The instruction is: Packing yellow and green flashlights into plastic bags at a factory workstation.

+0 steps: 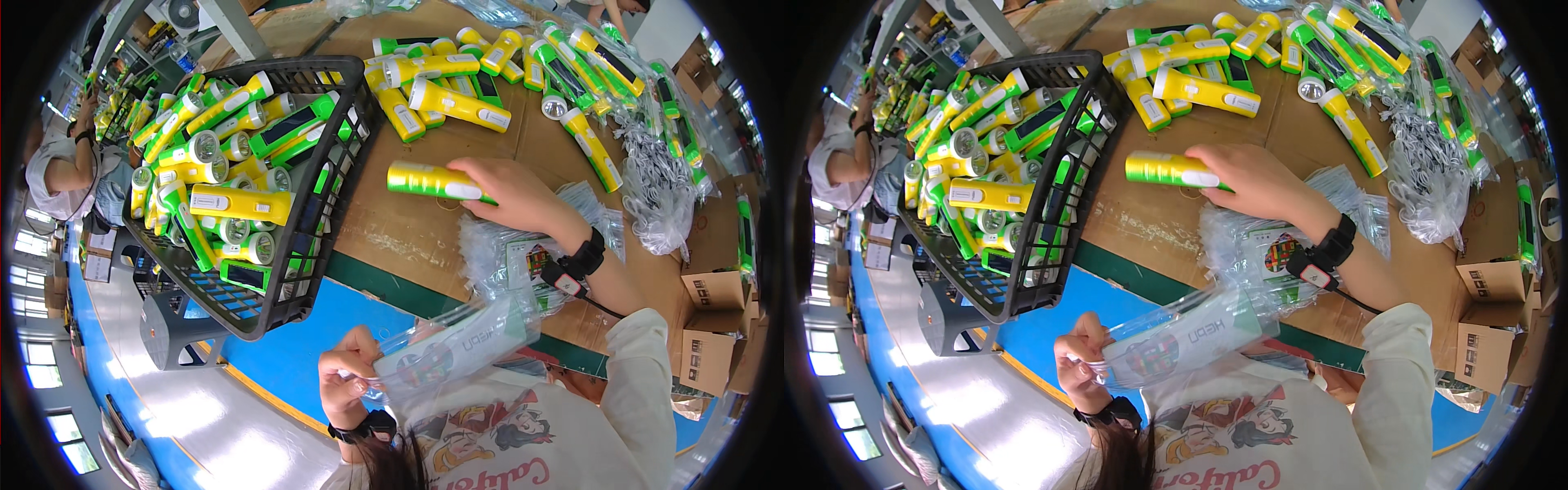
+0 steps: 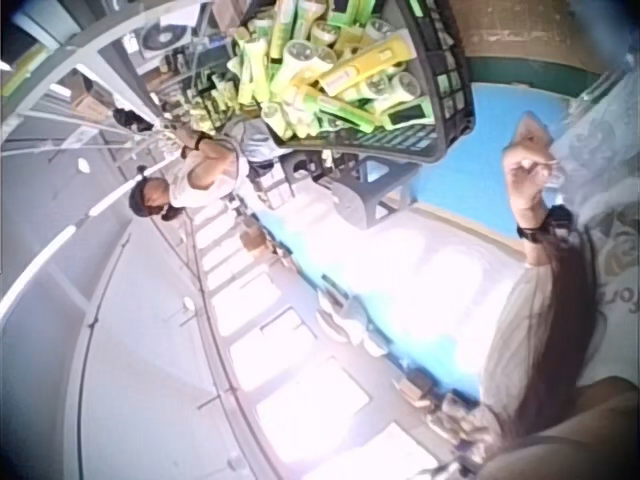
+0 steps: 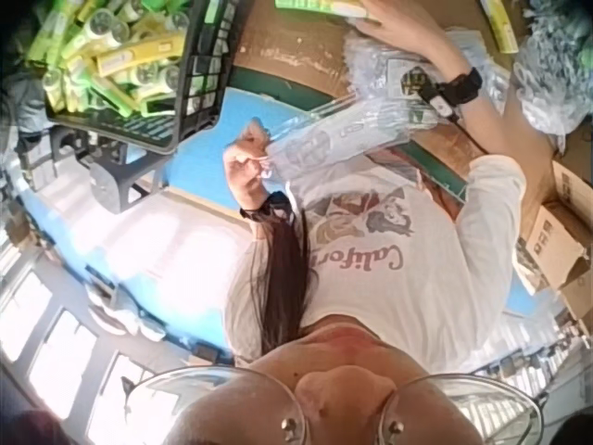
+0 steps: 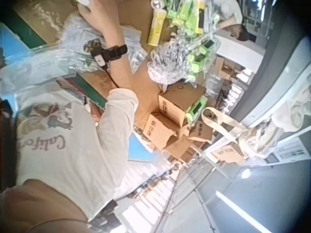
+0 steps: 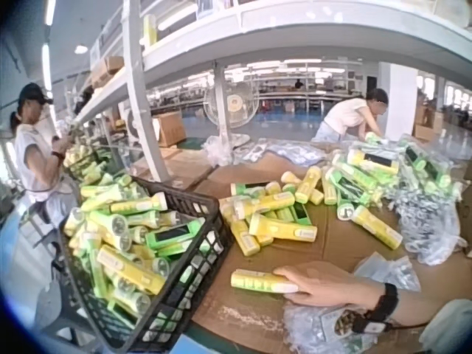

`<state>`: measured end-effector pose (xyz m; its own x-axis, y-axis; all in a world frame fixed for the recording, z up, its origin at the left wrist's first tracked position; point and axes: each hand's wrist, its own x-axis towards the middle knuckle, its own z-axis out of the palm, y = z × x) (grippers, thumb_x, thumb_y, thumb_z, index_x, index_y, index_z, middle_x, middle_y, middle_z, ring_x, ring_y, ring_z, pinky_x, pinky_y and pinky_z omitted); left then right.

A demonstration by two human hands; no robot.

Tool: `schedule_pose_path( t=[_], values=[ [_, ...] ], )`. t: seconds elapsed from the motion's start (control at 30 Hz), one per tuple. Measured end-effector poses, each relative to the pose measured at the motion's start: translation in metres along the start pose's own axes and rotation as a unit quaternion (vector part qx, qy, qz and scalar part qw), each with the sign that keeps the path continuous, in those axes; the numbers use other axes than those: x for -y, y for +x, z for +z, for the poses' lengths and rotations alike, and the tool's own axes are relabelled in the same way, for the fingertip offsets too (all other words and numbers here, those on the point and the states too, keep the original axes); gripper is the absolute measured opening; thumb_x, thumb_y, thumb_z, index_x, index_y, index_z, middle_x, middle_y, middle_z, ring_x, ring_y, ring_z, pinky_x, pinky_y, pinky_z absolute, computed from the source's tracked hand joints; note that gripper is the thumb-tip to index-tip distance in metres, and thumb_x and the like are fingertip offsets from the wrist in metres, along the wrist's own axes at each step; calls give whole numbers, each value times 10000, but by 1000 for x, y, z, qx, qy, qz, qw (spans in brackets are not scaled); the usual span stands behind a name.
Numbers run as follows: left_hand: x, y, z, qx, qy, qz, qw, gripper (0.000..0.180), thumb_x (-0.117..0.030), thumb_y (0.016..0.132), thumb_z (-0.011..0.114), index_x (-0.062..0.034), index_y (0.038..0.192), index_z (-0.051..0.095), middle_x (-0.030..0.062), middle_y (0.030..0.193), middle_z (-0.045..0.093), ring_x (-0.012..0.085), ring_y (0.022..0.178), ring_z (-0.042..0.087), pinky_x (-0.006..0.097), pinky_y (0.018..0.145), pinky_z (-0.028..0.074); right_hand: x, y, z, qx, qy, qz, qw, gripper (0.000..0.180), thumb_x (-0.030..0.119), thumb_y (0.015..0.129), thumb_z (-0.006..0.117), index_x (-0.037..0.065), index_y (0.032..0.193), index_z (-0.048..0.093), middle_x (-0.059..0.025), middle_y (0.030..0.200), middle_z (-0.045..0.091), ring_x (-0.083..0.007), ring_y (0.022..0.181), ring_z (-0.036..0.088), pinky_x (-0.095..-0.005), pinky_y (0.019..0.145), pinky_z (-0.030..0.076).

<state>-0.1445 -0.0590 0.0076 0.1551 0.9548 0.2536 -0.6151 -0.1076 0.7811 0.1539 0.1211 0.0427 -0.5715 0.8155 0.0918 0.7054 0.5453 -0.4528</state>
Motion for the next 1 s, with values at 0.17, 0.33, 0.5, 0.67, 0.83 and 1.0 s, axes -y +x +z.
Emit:
schedule_pose_path(
  t=[0.17,0.33,0.5,0.67,0.83,1.0],
  values=[
    [-6,5,15,2,35,-39,999,268,-243,773,799,-3,708,702,37,768,439,131,635,387,271,569,257,16,-39,-32,-84,607,30,789,511,397,946,643,20,1261,502,-148,1051,654,-248,979,647,-401,853,513],
    [-9,37,37,149,219,-64,962,173,-78,722,798,-27,884,768,44,825,461,180,723,422,297,640,312,64,-65,-50,16,620,-99,778,515,334,829,807,15,1163,578,-182,1094,656,-283,1058,638,-393,893,522],
    [-4,56,66,259,355,-28,898,242,23,709,761,-72,931,738,81,893,476,211,793,490,306,632,411,81,-95,-54,85,342,-70,933,390,107,886,662,54,1254,542,-129,1155,651,-329,1024,651,-363,838,529],
    [-9,60,81,290,401,19,869,214,28,700,770,-34,897,715,108,922,523,249,806,535,313,658,460,69,-117,-39,23,50,-150,987,363,129,847,626,38,1188,540,-116,1071,649,-318,988,655,-381,801,536],
    [-1,63,92,294,422,37,857,199,-5,734,783,2,899,673,113,906,544,271,788,547,338,635,466,80,-142,-42,41,-195,-75,977,336,153,785,622,25,1090,561,-98,986,627,-244,922,643,-356,759,529],
    [19,80,115,403,449,57,796,244,-38,760,767,-2,974,654,130,1011,547,278,836,558,357,690,468,80,-155,-18,60,-335,-42,939,343,198,772,635,33,1067,581,-105,968,622,-218,863,636,-333,725,503]
  ],
)
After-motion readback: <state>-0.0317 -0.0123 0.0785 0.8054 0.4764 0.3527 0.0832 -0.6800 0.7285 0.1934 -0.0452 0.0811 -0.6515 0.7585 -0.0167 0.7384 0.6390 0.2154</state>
